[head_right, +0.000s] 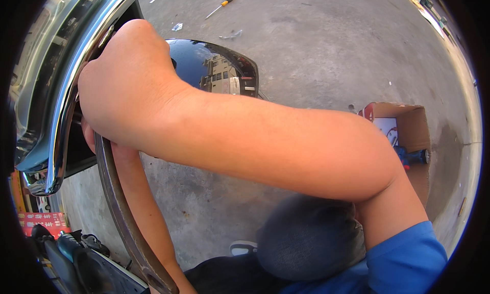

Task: The person uses a wrench to tighten bolts on the rear chrome guard of a black scooter, then picks up small parts from the ground and moves the scooter slightly. The scooter is parked outdoors near other scooters.

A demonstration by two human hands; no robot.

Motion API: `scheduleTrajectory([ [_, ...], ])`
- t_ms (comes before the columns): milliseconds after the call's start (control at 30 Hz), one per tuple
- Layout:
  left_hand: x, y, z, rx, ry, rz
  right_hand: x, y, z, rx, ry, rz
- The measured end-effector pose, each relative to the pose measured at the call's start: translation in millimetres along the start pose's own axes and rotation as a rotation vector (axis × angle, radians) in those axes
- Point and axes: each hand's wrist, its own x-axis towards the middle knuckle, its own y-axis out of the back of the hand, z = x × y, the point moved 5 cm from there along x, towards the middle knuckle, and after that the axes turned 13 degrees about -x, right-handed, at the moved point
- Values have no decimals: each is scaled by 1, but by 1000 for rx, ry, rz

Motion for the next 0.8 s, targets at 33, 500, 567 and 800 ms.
scheduleTrajectory([
  [33, -2, -5, -4, -111, -4, 6, 7, 7, 5, 2, -2, -22],
  [500, -2, -27, -9, -37, -86, -52, 60, 69, 23, 132, -350, -627],
  [567, -3, -30, -10, -26, -97, -50, 37, 62, 6, -198, -108, -386],
  [800, -13, -16, 1, 206, -79, 105, -2, 14, -5, -230, 16, -161],
])
